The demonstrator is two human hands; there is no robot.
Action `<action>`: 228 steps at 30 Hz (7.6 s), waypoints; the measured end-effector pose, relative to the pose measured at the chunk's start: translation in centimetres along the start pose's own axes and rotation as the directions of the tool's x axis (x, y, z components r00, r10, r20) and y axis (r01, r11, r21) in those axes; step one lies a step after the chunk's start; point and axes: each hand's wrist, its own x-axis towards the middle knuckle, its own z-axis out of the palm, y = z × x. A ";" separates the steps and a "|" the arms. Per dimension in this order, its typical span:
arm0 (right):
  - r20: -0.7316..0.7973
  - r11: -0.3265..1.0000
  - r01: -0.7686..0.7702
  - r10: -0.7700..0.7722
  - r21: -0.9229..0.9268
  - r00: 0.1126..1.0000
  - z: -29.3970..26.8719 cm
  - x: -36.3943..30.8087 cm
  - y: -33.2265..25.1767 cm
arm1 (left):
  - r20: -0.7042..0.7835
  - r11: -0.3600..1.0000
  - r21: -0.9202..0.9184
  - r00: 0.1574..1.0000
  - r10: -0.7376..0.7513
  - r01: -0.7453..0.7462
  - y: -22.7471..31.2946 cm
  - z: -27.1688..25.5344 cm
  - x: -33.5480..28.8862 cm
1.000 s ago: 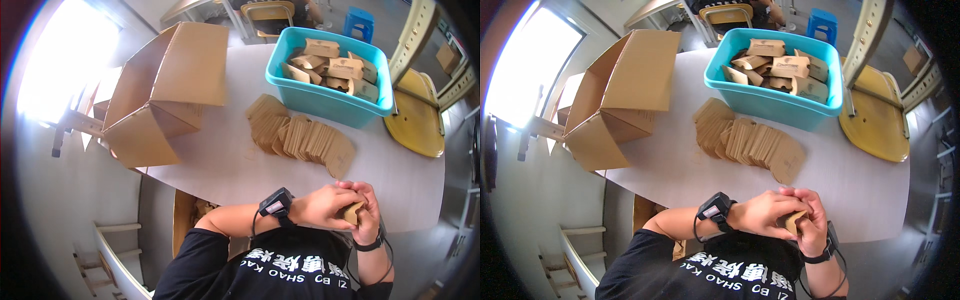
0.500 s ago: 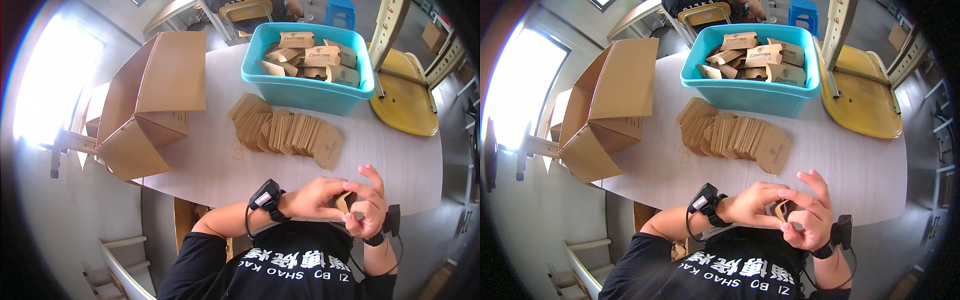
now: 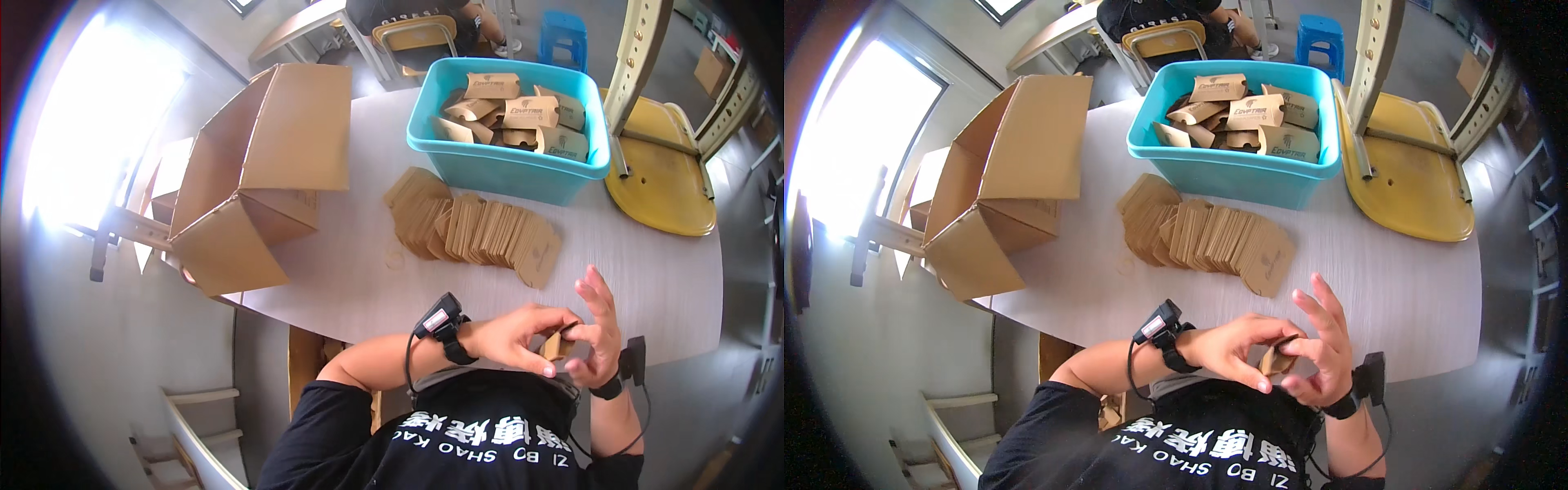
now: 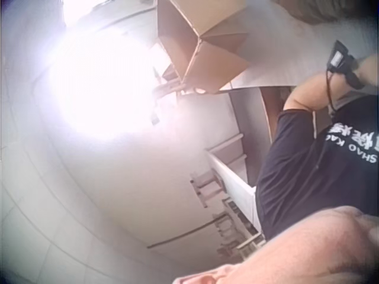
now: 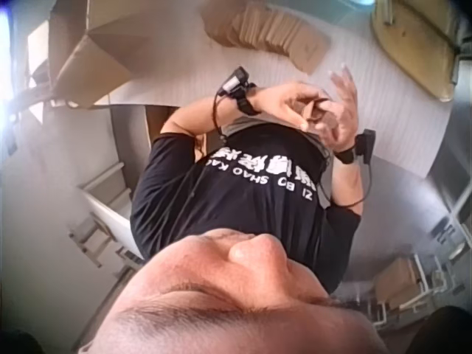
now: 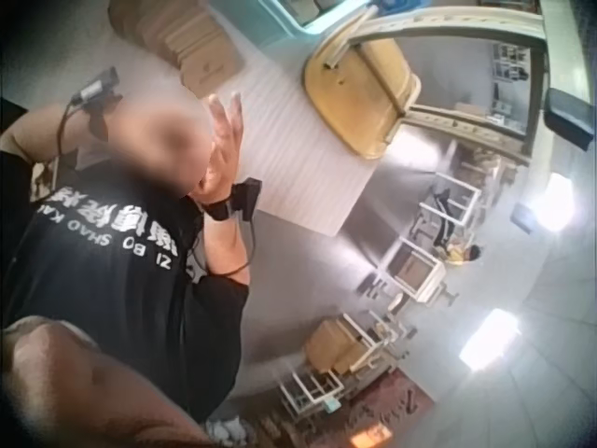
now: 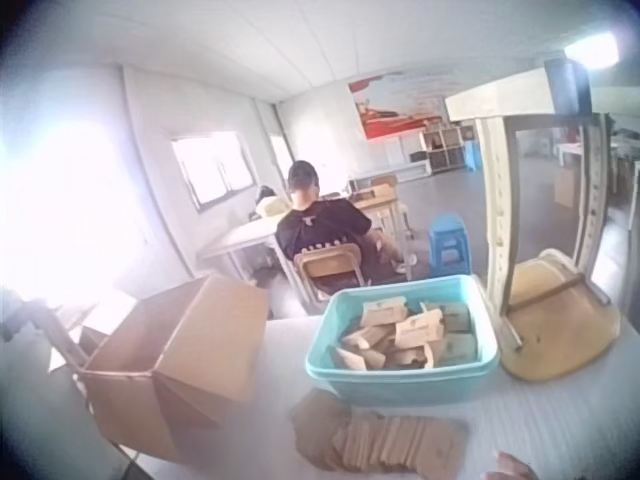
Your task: Sorting and counting cardboard shoe labels or tags.
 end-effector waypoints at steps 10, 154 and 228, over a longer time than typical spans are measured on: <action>-0.330 0.916 -0.208 0.324 0.342 0.887 3.8 -2.7 -0.5 | -0.352 0.877 0.477 0.928 0.121 0.066 1.8 2.9 1.4; 0.122 0.995 0.096 -0.091 -0.033 0.988 -3.1 3.1 2.4 | -0.313 0.979 0.127 0.929 0.195 -0.162 -3.1 1.0 2.6; -0.215 0.862 0.380 -0.323 0.334 0.922 1.0 3.1 6.0 | -0.521 0.977 0.159 0.853 -0.041 0.144 -4.2 -1.0 -2.7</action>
